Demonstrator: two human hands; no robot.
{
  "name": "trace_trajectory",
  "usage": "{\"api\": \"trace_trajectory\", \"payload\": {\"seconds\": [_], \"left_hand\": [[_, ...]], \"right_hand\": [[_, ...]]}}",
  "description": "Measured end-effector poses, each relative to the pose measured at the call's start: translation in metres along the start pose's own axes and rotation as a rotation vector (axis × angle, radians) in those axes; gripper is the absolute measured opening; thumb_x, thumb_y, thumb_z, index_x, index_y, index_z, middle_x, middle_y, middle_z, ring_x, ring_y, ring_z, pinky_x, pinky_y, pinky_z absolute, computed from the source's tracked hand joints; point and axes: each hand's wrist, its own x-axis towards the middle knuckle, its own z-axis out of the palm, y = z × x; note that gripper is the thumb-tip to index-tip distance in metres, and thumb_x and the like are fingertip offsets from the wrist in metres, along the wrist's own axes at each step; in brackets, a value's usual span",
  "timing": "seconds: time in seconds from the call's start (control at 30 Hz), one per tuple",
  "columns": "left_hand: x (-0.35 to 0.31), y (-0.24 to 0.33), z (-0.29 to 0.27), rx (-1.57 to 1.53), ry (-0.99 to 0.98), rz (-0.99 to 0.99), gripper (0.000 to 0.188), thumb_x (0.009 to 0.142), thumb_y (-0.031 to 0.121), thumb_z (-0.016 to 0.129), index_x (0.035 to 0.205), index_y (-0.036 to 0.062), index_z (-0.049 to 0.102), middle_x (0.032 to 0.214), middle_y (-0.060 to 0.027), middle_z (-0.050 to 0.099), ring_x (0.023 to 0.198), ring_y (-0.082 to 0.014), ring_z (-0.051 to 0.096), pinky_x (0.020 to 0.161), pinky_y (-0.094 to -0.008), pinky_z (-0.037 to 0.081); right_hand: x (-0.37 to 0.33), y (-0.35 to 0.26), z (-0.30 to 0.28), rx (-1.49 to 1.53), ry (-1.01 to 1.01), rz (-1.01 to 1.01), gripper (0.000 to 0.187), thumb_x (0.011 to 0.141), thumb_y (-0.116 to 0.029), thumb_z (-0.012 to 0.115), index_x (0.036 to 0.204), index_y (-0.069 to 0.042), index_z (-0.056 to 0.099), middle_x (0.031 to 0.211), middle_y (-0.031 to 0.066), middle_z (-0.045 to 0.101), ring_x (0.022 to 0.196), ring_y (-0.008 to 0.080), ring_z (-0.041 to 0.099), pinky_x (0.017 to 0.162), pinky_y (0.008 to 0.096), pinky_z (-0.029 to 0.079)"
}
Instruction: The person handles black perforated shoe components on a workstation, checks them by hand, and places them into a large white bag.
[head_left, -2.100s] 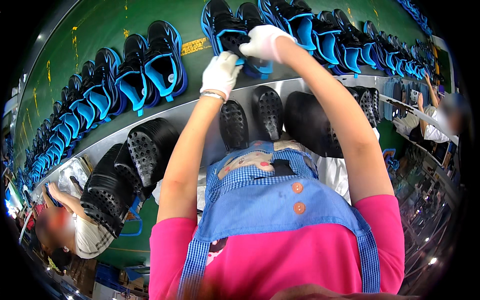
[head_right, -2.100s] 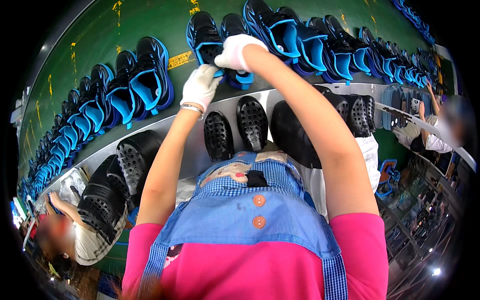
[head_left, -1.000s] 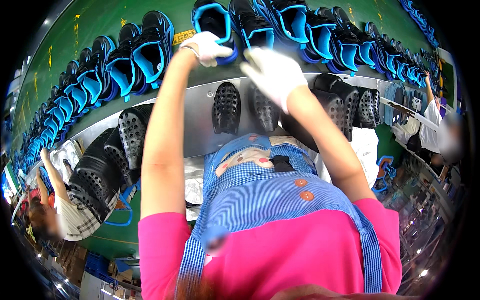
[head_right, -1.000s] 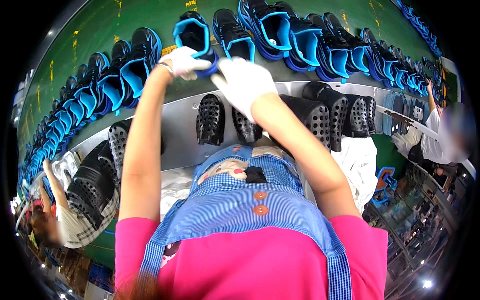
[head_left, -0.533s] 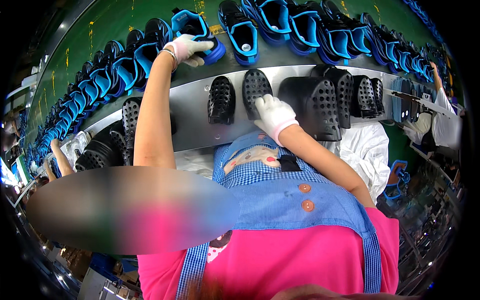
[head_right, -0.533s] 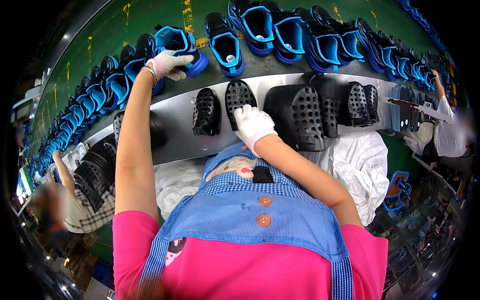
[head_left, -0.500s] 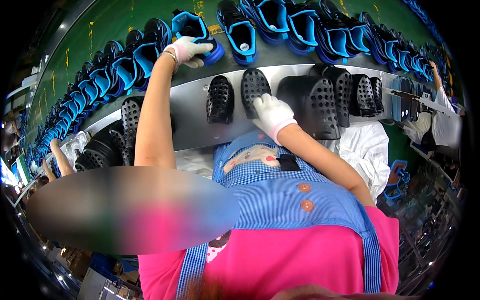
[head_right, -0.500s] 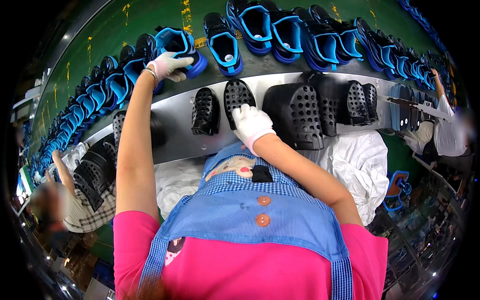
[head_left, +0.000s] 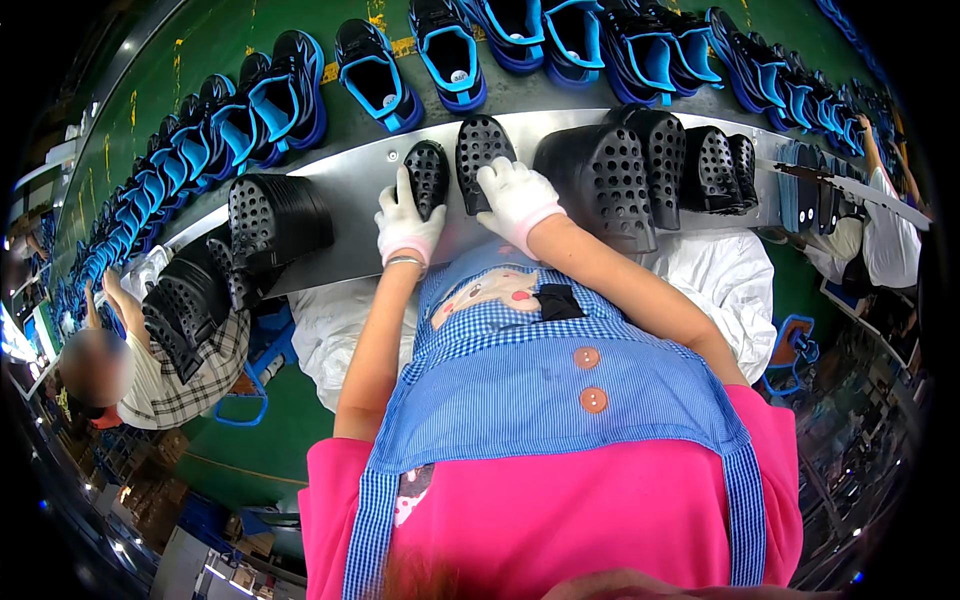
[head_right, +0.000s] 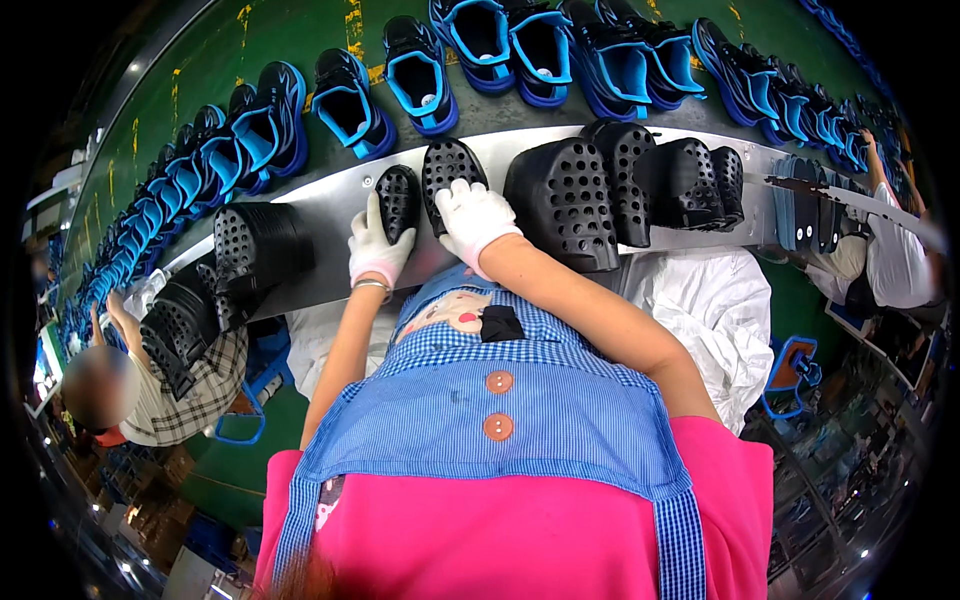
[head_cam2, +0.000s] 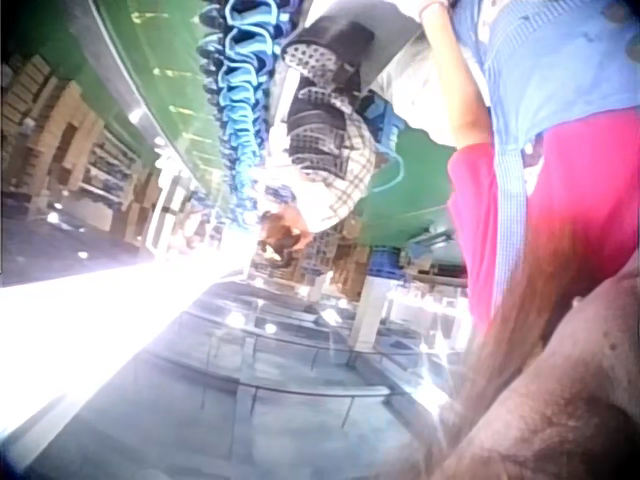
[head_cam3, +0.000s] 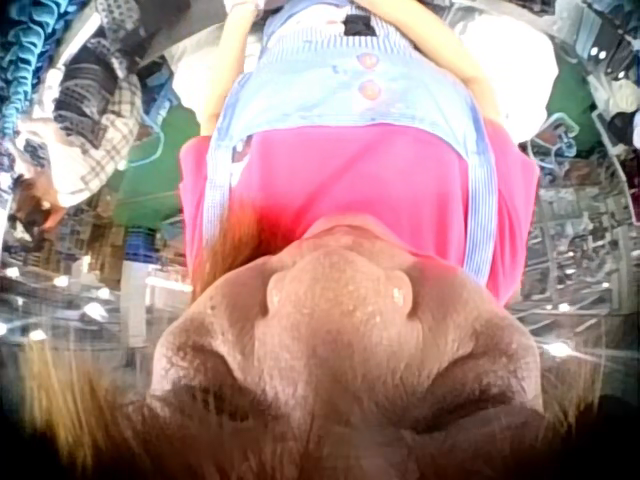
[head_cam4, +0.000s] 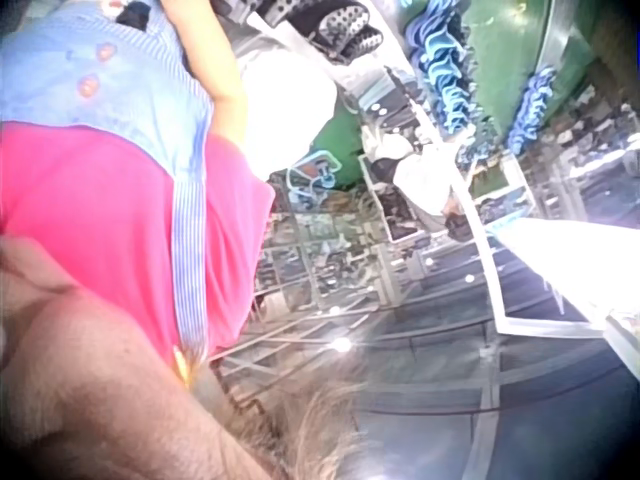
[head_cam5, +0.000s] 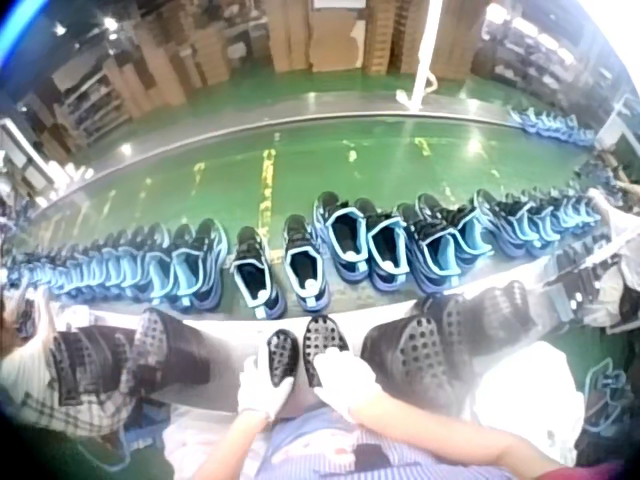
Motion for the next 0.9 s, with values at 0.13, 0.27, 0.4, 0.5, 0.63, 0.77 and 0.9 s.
{"api": "trace_trajectory", "payload": {"seconds": [0.13, 0.27, 0.4, 0.5, 0.63, 0.77, 0.9], "left_hand": [[-0.004, 0.001, 0.006, -0.003, 0.042, -0.039, 0.088, 0.074, 0.047, 0.066, 0.147, 0.0223, 0.025, 0.136, -0.0184, 0.042, 0.115, -0.0408, 0.051, 0.092, -0.0489, 0.046], [0.001, 0.002, -0.008, -0.022, -0.037, -0.087, 0.086, 0.074, 0.053, 0.063, 0.145, 0.0171, 0.029, 0.133, -0.0187, 0.045, 0.113, -0.0399, 0.054, 0.091, -0.0494, 0.047], [0.007, 0.007, -0.008, -0.008, -0.016, -0.092, 0.088, 0.075, 0.054, 0.063, 0.144, 0.0116, 0.030, 0.127, -0.0218, 0.049, 0.110, -0.0404, 0.056, 0.090, -0.0479, 0.047], [0.009, -0.003, 0.000, 0.052, 0.139, 0.063, 0.078, 0.076, 0.049, 0.063, 0.138, 0.0080, 0.040, 0.128, -0.0213, 0.049, 0.110, -0.0404, 0.053, 0.094, -0.0459, 0.045], [0.008, -0.002, -0.020, -0.087, 0.267, 0.218, 0.064, 0.080, 0.034, 0.065, 0.134, 0.0062, 0.046, 0.126, -0.0190, 0.051, 0.110, -0.0373, 0.053, 0.094, -0.0437, 0.044], [0.014, 0.004, -0.038, -0.279, 0.377, 0.345, 0.049, 0.082, 0.024, 0.065, 0.126, 0.0048, 0.055, 0.119, -0.0186, 0.055, 0.105, -0.0339, 0.057, 0.092, -0.0399, 0.045], [0.010, 0.019, -0.065, -0.595, 0.186, 0.265, 0.053, 0.087, 0.031, 0.064, 0.129, 0.0025, 0.052, 0.119, -0.0138, 0.056, 0.101, -0.0209, 0.059, 0.086, -0.0303, 0.048]], "right_hand": [[-0.001, -0.001, -0.001, 0.028, -0.018, 0.020, 0.046, 0.072, -0.026, 0.073, 0.107, -0.004, 0.052, 0.109, 0.0145, 0.053, 0.101, 0.0319, 0.057, 0.081, 0.0404, 0.051], [-0.002, -0.009, -0.005, -0.042, 0.052, 0.058, 0.049, 0.073, -0.027, 0.074, 0.110, -0.003, 0.052, 0.111, 0.0156, 0.053, 0.101, 0.0292, 0.059, 0.079, 0.0387, 0.053], [0.009, -0.004, -0.011, -0.037, -0.008, 0.025, 0.050, 0.074, -0.028, 0.073, 0.111, -0.003, 0.053, 0.112, 0.0160, 0.054, 0.103, 0.0301, 0.058, 0.083, 0.0387, 0.052], [0.008, -0.001, -0.010, -0.029, -0.013, -0.032, 0.043, 0.075, -0.027, 0.071, 0.107, -0.003, 0.055, 0.107, 0.0158, 0.057, 0.102, 0.0302, 0.058, 0.084, 0.0390, 0.050], [0.003, -0.001, -0.010, 0.034, -0.043, 0.027, 0.040, 0.076, -0.026, 0.069, 0.104, -0.003, 0.055, 0.104, 0.0162, 0.057, 0.101, 0.0309, 0.058, 0.084, 0.0390, 0.050], [-0.013, -0.001, -0.020, 0.129, 0.060, 0.050, 0.041, 0.074, -0.028, 0.069, 0.102, -0.003, 0.053, 0.101, 0.0173, 0.057, 0.098, 0.0327, 0.059, 0.083, 0.0395, 0.050], [-0.028, -0.015, -0.051, 0.216, 0.200, 0.062, 0.039, 0.071, -0.027, 0.073, 0.096, -0.006, 0.053, 0.095, 0.0127, 0.055, 0.090, 0.0310, 0.059, 0.076, 0.0385, 0.049]]}}
